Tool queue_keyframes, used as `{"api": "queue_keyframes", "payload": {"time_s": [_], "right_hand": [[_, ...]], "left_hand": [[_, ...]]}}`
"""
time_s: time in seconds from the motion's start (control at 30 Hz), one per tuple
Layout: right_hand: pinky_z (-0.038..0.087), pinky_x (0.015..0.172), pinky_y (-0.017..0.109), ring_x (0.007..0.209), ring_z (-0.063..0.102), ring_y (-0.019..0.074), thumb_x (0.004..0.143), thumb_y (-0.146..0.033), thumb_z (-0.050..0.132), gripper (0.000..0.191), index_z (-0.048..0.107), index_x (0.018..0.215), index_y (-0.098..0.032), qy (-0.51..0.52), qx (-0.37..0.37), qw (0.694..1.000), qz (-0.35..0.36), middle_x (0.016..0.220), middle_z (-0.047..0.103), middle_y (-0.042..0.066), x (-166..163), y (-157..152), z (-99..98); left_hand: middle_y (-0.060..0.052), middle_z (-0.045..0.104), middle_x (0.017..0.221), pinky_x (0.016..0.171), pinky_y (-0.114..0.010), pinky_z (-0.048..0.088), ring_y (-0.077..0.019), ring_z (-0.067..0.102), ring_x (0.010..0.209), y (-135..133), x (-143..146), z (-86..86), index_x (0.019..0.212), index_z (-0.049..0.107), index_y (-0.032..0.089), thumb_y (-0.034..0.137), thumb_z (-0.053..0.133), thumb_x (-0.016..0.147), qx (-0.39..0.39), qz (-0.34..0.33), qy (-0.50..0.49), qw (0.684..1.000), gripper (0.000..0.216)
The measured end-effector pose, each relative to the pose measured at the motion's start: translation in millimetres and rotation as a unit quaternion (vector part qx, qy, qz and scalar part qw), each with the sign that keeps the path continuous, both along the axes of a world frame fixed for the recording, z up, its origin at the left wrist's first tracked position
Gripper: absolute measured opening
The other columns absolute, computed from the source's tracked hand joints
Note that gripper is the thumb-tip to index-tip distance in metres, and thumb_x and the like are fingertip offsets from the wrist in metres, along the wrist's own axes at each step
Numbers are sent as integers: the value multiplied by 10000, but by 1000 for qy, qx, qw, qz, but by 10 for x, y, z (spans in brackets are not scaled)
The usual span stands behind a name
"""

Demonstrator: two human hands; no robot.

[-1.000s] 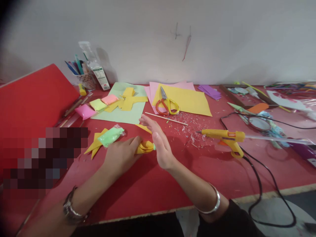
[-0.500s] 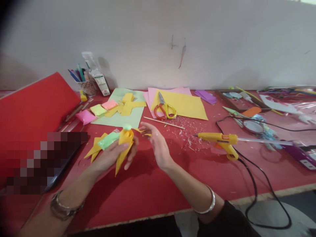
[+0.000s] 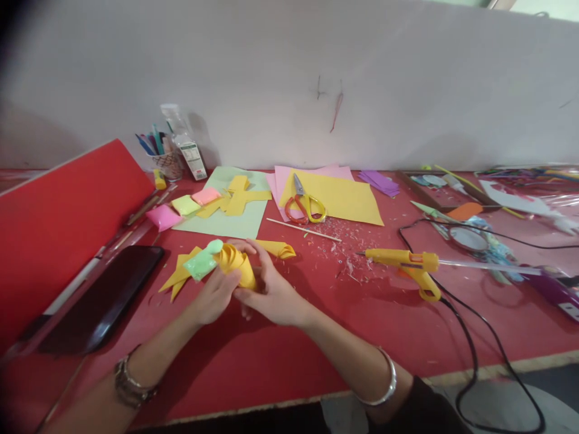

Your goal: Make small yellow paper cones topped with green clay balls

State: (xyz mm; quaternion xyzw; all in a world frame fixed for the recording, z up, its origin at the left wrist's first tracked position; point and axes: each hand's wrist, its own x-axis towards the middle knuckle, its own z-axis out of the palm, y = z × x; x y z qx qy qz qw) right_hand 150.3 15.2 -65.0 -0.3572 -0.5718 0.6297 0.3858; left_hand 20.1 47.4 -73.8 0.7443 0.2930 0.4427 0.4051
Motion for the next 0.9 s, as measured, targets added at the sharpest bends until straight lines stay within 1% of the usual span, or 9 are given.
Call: {"api": "queue_keyframes", "payload": {"time_s": [0.07,0.13,0.2,0.23,0.3,0.43,0.57,0.73,0.9], "right_hand": [[421,485,232,484,440,67,757,-173,466,545,210,1237,-205,-57,48,995,-71,750,480,-17,-3,3,0],[432,569,254,594,476,97,750,-158,462,379,361,1115,-176,-130,110,975,-140,783,504,7,4,10,8],[431,629,271,686,500,127,742,-154,464,275,421,1013,-163,-189,152,955,-170,816,530,27,13,18,13],[429,627,270,690,504,133,741,-154,458,243,432,983,-161,-208,163,949,-172,806,538,27,17,22,12],[421,593,256,651,504,129,735,-146,443,197,452,931,-158,-228,172,943,-172,759,544,18,22,28,0],[395,524,229,578,487,118,714,-155,448,147,482,857,-157,-244,167,936,-190,674,536,0,23,31,-24],[385,514,224,568,482,114,712,-176,459,125,496,829,-155,-244,170,934,-198,657,537,0,16,33,-15],[383,526,229,571,476,112,703,-164,448,116,491,811,-155,-243,165,937,-189,653,523,-6,12,31,9],[375,530,240,572,448,112,714,-168,454,78,478,788,-169,-247,151,942,-172,648,492,-11,26,22,10]], "left_hand": [[-57,492,944,853,-388,377,-206,457,930,26,-1,5,947,474,211,358,436,797,31,18,9,999,214],[-40,472,924,777,-337,411,-170,470,840,59,-13,14,987,443,215,333,495,767,27,55,-9,998,255],[-31,453,935,684,-279,430,-134,478,761,88,-40,29,1045,407,222,323,537,746,11,92,-43,995,341],[-26,450,938,652,-257,431,-121,479,737,99,-59,39,1064,402,225,322,554,739,10,105,-56,993,372],[-16,459,907,622,-229,432,-109,480,717,111,-99,63,1051,435,223,313,575,733,38,120,-65,990,359],[-13,516,858,669,-236,442,-117,503,746,111,-159,117,997,511,210,257,562,761,139,136,-36,980,247],[-23,580,842,692,-244,446,-126,529,772,112,-180,161,932,562,192,193,538,784,216,151,-9,965,150],[-24,618,814,642,-221,454,-119,557,745,111,-177,174,903,605,180,171,521,795,218,169,11,961,136],[-30,645,847,653,-240,464,-137,580,769,73,-154,173,926,620,203,199,503,806,181,179,15,967,168]]}}
